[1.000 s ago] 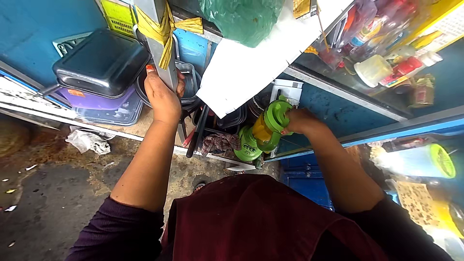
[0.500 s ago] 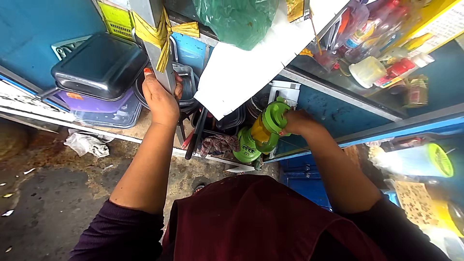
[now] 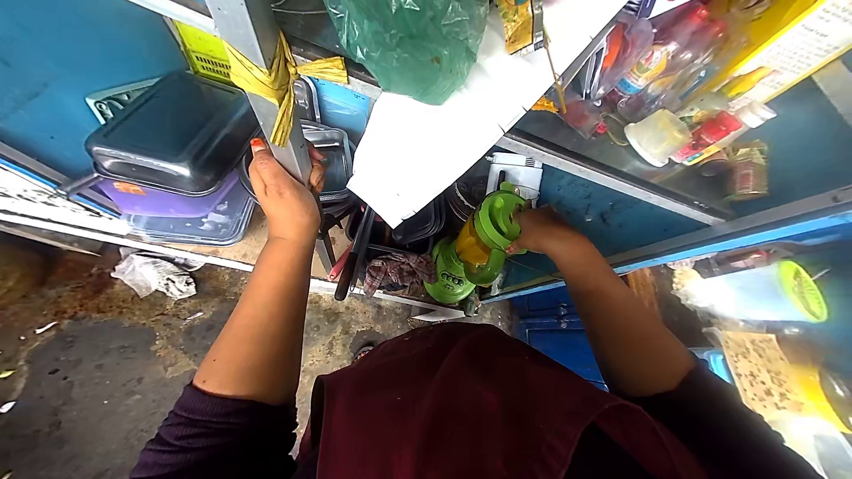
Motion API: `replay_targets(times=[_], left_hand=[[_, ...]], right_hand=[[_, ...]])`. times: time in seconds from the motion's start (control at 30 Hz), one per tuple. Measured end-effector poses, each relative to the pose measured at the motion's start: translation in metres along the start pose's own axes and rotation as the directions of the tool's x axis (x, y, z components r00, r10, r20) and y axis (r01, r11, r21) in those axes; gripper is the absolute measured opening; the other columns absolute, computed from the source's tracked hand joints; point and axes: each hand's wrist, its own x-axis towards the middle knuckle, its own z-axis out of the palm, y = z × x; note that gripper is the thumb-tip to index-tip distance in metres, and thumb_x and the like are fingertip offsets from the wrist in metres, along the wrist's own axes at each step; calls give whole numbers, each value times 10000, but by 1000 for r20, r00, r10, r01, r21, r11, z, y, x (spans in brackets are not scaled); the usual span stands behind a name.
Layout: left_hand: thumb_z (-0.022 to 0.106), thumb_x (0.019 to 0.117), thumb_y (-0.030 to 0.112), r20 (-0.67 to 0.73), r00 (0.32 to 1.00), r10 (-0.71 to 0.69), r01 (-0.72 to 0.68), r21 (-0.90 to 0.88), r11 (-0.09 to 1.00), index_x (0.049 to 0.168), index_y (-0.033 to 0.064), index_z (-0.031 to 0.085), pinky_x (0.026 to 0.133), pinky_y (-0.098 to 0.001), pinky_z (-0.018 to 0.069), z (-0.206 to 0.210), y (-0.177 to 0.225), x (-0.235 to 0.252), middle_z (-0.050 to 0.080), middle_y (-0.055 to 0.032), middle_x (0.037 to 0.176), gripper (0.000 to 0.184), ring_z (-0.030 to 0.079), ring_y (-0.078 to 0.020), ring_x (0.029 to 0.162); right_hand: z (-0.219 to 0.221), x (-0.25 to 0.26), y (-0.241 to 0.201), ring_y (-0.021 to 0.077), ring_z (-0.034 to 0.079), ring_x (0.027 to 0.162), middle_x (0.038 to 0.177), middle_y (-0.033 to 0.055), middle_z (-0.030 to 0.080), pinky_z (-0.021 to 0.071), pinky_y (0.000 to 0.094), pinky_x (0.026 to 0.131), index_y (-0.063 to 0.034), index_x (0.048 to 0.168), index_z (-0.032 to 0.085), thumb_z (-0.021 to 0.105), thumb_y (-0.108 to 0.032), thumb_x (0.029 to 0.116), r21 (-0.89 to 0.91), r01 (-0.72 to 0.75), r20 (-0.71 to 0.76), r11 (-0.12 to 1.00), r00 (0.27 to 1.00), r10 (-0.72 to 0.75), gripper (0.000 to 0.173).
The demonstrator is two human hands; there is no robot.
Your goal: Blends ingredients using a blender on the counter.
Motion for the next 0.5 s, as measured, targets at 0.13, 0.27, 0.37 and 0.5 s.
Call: replay_targets(times=[0.13, 0.27, 0.37, 0.5], left_hand=[[9, 1085, 232, -7, 1000, 19, -19, 0, 1000, 969, 138, 532, 531, -238, 470, 0, -1, 0, 610, 70, 730, 543, 526, -53, 548], [14, 1085, 235, -2, 1000, 28, -28, -4, 1000, 974, 139, 530, 529, -233, 467, 0, -2, 0, 613, 71, 737, 537, 526, -51, 549], [13, 1088, 242, -5, 1000, 21, -21, 1, 1000, 973, 138, 533, 523, -235, 464, 0, 0, 0, 610, 71, 733, 542, 521, -53, 543], [5, 1089, 242, -8, 1000, 5, -5, 15, 1000, 971, 136, 533, 524, -243, 464, 0, 1, 0, 601, 72, 721, 552, 516, -56, 538]], right_hand=[[0, 0, 0, 550, 399, 1404, 1651, 309, 255, 414, 654, 1082, 71, 1534, 401, 821, -423, 882, -16, 2, 5, 1000, 1000, -2, 920], [1, 2, 1, 547, 402, 1407, 1646, 313, 266, 413, 653, 1085, 66, 1535, 403, 823, -428, 877, -23, 10, -2, 1000, 1000, -10, 923], [1, 2, 1, 543, 406, 1406, 1655, 301, 257, 423, 648, 1078, 54, 1540, 404, 821, -428, 880, -27, 7, -1, 1000, 1000, -7, 918], [4, 2, 1, 551, 408, 1398, 1654, 300, 260, 429, 663, 1062, 64, 1520, 430, 842, -408, 865, 17, 9, -24, 1000, 1000, -9, 907]])
